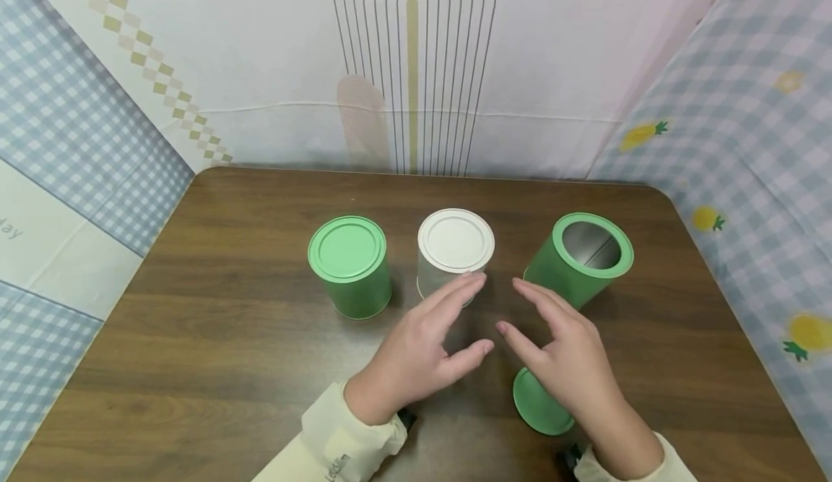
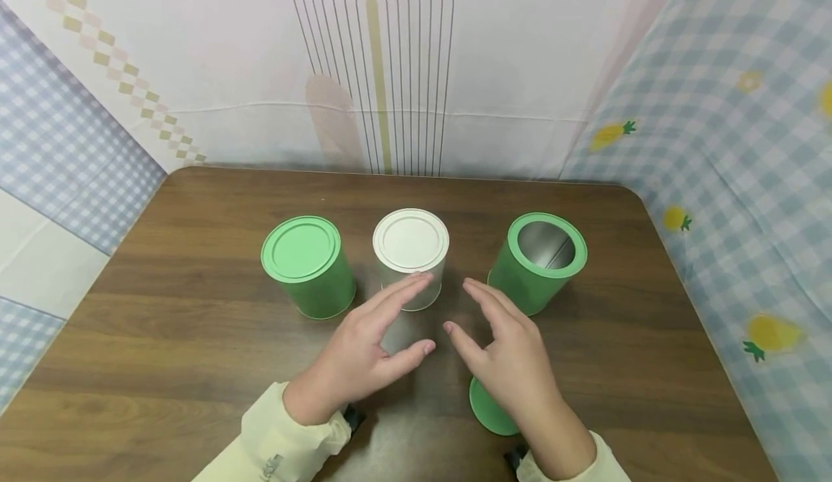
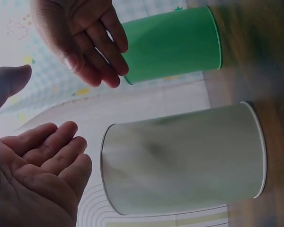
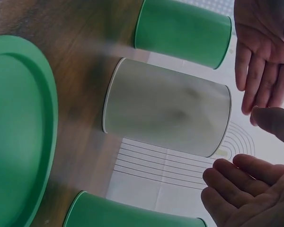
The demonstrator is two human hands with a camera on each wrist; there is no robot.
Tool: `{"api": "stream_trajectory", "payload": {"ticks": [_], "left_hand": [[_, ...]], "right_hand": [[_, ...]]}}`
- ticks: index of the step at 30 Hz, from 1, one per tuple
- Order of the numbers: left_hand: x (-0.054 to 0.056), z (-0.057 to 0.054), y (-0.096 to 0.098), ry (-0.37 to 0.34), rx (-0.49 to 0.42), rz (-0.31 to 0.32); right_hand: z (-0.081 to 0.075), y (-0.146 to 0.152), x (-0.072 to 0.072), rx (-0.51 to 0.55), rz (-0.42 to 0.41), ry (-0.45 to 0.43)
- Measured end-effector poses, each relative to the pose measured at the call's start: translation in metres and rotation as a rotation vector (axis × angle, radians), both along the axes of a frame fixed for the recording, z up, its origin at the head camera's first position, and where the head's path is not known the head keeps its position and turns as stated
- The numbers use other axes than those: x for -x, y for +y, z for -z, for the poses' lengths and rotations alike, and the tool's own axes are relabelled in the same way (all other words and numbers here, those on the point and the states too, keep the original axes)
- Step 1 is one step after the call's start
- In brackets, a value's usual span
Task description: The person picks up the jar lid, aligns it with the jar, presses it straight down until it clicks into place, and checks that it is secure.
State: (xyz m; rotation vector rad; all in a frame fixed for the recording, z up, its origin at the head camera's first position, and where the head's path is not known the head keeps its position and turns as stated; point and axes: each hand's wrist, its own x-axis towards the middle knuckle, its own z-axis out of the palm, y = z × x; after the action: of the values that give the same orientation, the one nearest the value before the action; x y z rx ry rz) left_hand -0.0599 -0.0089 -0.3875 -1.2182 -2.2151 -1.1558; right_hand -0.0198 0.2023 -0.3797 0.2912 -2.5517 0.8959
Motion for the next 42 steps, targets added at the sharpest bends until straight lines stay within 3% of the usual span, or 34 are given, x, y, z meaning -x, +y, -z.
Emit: {"api": "stream_trajectory", "payload": {"ticks": [10,20,25,42], "left_hand": [[-0.005,0.006,0.005,-0.047,0.034,0.001],[-0.005,0.011,0.012,-0.156,0.089,-0.04],[-0.006,0.013,0.019,-0.219,0.111,-0.019],[-0.014,0.025,0.029,-0.237,0.276,0.0]], "right_hand": [[0.005,0.007,-0.015,-0.019,0.029,-0.028],[0.008,0.015,-0.025,-0.013,0.034,-0.006],[0.011,0.02,-0.032,0.002,0.053,-0.017],[0.024,0.024,-0.042,0.01,0.029,-0.055]]}}
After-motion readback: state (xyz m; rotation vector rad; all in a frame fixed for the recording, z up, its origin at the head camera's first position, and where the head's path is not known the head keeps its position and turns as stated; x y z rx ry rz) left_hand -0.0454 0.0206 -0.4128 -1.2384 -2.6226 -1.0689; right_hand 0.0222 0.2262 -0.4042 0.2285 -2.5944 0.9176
